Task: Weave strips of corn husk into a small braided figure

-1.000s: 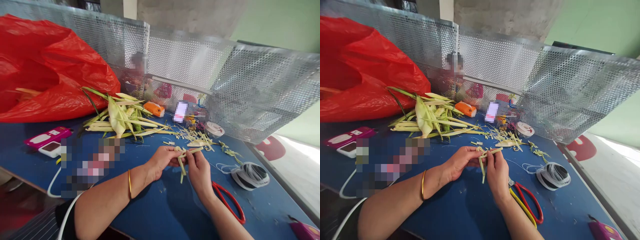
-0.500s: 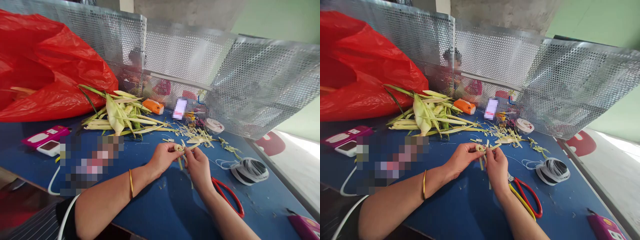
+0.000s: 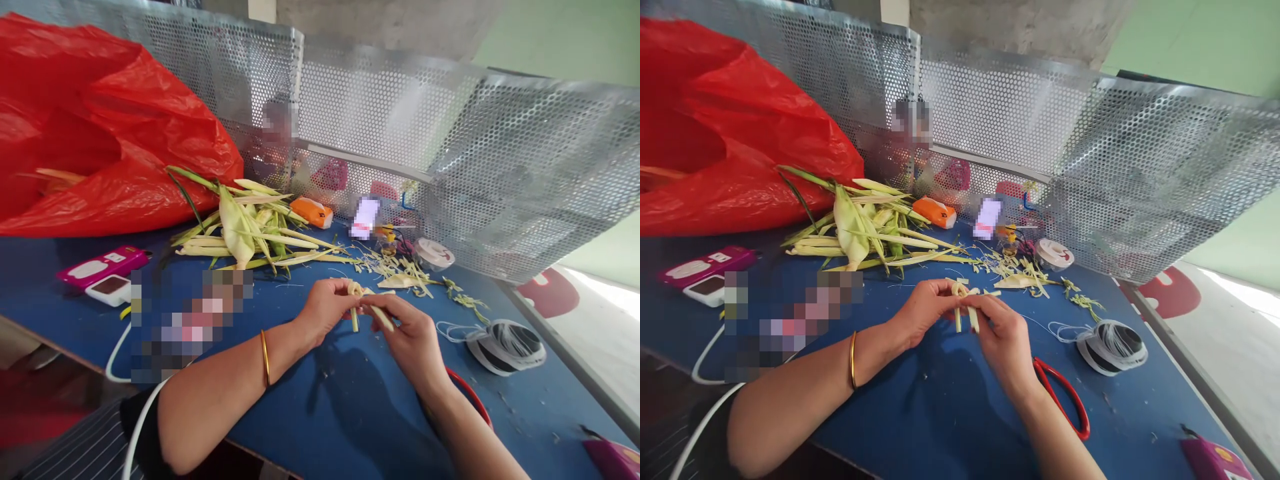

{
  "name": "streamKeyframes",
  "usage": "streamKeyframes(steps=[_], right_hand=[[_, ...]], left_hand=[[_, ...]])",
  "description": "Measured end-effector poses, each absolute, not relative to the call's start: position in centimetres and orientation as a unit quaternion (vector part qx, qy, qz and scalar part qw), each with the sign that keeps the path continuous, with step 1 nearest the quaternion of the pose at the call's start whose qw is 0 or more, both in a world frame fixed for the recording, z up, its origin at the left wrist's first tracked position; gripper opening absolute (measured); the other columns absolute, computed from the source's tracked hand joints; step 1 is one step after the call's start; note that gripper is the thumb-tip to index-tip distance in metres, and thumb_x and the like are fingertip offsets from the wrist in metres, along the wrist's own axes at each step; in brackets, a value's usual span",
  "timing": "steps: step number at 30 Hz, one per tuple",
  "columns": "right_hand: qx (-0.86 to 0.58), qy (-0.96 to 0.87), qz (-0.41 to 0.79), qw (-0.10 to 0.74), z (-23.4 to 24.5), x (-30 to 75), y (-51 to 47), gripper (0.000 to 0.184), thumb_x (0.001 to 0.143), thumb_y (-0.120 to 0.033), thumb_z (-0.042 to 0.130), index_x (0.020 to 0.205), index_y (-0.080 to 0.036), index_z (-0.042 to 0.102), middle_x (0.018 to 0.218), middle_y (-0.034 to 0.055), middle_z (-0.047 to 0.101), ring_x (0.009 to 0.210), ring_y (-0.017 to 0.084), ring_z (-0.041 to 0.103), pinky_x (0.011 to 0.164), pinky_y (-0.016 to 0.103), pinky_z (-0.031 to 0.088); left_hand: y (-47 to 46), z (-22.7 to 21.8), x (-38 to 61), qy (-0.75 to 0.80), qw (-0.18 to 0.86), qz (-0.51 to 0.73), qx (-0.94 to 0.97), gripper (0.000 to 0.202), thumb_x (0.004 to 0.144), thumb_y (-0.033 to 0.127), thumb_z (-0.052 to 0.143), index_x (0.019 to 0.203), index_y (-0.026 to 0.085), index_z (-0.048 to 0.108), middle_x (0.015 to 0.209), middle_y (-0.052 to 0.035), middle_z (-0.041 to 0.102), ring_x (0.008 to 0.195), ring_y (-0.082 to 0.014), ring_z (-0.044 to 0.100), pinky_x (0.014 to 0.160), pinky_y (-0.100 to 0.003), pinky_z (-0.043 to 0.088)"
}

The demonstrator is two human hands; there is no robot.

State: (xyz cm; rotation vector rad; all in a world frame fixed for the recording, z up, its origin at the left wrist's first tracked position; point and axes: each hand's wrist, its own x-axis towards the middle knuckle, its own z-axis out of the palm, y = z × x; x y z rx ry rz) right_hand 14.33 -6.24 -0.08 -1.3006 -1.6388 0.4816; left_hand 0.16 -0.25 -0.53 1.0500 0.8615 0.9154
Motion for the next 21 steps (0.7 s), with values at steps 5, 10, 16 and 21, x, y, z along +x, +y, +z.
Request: streamKeyframes(steps=[5, 10, 16, 21], right_hand=[[-0.557, -0.670, 0.046, 0.487, -0.5, 15.6, -5.4, 0.018, 0.089, -0.030, 0.057, 0.084, -0.022, 0.072, 0.089, 0.0060, 0.070, 0.083, 0.020, 0.064, 0.071, 0.030, 0.049], [-0.647, -0.651, 0.085, 0.388, -0.9, 15.8, -5.1, 0.025, 0.090, -0.037, 0.050, 0.080, -0.021, 0.068, 0.066, 0.0010, 0.067, 0.057, 0.015, 0.055, 0.056, 0.025, 0.039], [-0.699, -0.625, 0.059, 0.344, -1.4, 15.3, -5.2, 0.029, 0.089, -0.042, 0.048, 0.071, -0.022, 0.061, 0.055, -0.0015, 0.058, 0.053, 0.015, 0.047, 0.051, 0.025, 0.030], [-0.687, -0.600, 0.175, 0.371, -1.3, 16.0, -4.6, 0.031, 0.085, -0.045, 0.052, 0.068, -0.020, 0.060, 0.056, -0.0016, 0.058, 0.051, 0.013, 0.045, 0.051, 0.025, 0.033]], left_hand=[[-0.8, -0.3, 0.1, 0.353, 0.687, 0.324, 0.546, 0.004, 0.067, 0.018, 0.068, 0.066, 0.015, 0.070, 0.061, -0.0020, 0.064, 0.060, -0.0127, 0.059, 0.058, -0.024, 0.041], [-0.8, -0.1, 0.0, 0.333, 0.742, 0.288, 0.507, 0.012, 0.063, 0.023, 0.076, 0.067, 0.014, 0.070, 0.064, -0.0024, 0.066, 0.060, -0.0131, 0.061, 0.065, -0.028, 0.047], [-1.1, -0.4, 0.4, 0.349, 0.758, 0.287, 0.471, 0.019, 0.058, 0.024, 0.083, 0.068, 0.013, 0.070, 0.065, -0.0012, 0.064, 0.059, -0.0117, 0.060, 0.067, -0.028, 0.049], [-1.1, -0.9, 0.8, 0.376, 0.728, 0.345, 0.458, 0.014, 0.064, 0.017, 0.080, 0.073, 0.013, 0.071, 0.070, -0.0014, 0.065, 0.056, -0.0084, 0.058, 0.065, -0.026, 0.049]])
